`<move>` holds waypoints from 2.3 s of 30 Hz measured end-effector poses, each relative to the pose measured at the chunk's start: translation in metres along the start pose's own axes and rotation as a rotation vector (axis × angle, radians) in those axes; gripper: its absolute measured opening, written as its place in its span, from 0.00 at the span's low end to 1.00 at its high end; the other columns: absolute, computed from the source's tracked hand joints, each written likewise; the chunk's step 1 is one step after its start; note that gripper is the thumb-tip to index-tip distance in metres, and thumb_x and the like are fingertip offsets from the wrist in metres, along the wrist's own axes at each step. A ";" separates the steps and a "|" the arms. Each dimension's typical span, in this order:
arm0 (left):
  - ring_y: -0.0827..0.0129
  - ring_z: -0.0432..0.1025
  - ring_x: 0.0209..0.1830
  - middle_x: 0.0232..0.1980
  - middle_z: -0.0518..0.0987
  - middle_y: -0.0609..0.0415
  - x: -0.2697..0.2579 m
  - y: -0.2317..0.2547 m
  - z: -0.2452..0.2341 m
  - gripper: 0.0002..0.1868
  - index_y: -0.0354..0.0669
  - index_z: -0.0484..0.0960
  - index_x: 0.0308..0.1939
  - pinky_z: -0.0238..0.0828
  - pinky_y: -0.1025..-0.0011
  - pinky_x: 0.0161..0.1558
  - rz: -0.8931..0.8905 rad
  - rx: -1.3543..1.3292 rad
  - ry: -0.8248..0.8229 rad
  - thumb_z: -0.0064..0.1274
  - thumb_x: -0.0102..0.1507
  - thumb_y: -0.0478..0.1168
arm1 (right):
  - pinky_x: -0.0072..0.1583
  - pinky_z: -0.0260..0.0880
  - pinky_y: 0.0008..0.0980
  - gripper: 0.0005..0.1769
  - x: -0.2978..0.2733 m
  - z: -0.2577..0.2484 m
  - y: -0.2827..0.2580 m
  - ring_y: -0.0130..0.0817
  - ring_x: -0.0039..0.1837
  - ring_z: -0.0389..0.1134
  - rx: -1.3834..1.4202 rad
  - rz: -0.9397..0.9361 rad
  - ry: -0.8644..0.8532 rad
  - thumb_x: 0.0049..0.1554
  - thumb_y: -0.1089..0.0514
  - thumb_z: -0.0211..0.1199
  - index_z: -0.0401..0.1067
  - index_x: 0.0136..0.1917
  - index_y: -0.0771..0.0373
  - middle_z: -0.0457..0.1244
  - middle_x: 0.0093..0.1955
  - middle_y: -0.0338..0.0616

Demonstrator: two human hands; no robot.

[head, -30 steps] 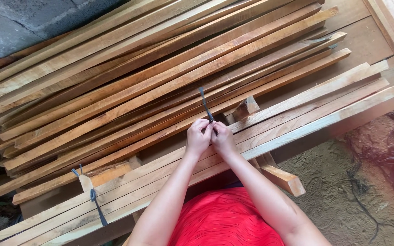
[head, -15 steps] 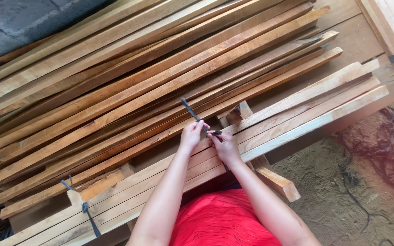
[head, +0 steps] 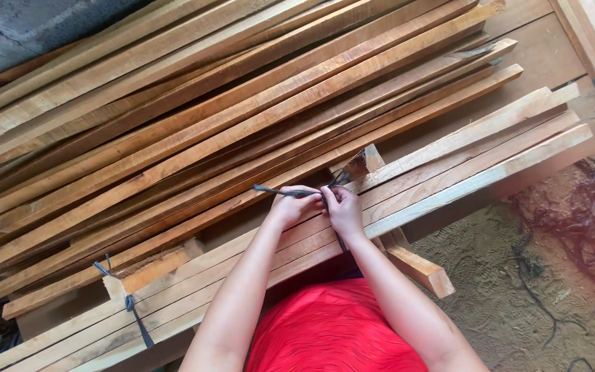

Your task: The person ties a bundle of wooden planks together using black straps, wrapping and knotting them by hand. They then lift the secured bundle and place it onto a larger stack of similar wood planks.

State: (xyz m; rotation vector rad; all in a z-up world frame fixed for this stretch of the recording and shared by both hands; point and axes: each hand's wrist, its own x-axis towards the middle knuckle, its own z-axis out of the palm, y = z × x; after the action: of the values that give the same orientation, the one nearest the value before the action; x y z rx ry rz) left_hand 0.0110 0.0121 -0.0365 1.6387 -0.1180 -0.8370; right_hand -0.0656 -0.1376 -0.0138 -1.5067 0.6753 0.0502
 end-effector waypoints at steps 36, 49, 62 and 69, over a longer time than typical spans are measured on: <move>0.72 0.77 0.33 0.36 0.85 0.54 0.050 -0.054 0.008 0.11 0.36 0.86 0.39 0.76 0.71 0.39 -0.358 -0.406 0.153 0.54 0.67 0.42 | 0.70 0.52 0.43 0.07 -0.011 0.009 -0.003 0.37 0.70 0.62 -0.659 -0.577 0.079 0.59 0.59 0.63 0.81 0.48 0.55 0.69 0.61 0.38; 0.70 0.83 0.31 0.31 0.87 0.53 0.053 -0.070 0.019 0.18 0.39 0.85 0.35 0.79 0.73 0.38 -0.237 -0.257 0.200 0.48 0.68 0.48 | 0.74 0.53 0.47 0.07 -0.043 -0.011 0.001 0.39 0.68 0.64 -0.759 -0.749 0.034 0.60 0.57 0.60 0.75 0.50 0.59 0.67 0.56 0.40; 0.54 0.78 0.35 0.30 0.83 0.48 0.028 0.001 0.028 0.25 0.45 0.86 0.31 0.73 0.56 0.41 -0.169 0.515 0.179 0.41 0.70 0.55 | 0.68 0.59 0.43 0.07 -0.027 -0.003 -0.010 0.44 0.60 0.66 -0.771 -0.656 0.039 0.63 0.58 0.56 0.72 0.46 0.61 0.67 0.49 0.45; 0.60 0.79 0.30 0.28 0.83 0.47 0.062 -0.072 0.029 0.24 0.39 0.85 0.28 0.75 0.62 0.39 -0.185 0.260 0.157 0.44 0.70 0.50 | 0.66 0.60 0.44 0.13 -0.007 0.006 -0.005 0.47 0.58 0.66 -0.842 -0.708 0.117 0.68 0.55 0.50 0.70 0.48 0.65 0.66 0.50 0.50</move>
State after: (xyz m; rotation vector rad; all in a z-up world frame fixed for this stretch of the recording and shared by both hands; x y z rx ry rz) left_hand 0.0135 -0.0244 -0.1287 1.9772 0.0377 -0.8555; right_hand -0.0671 -0.1295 -0.0066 -2.5065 0.1562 -0.3348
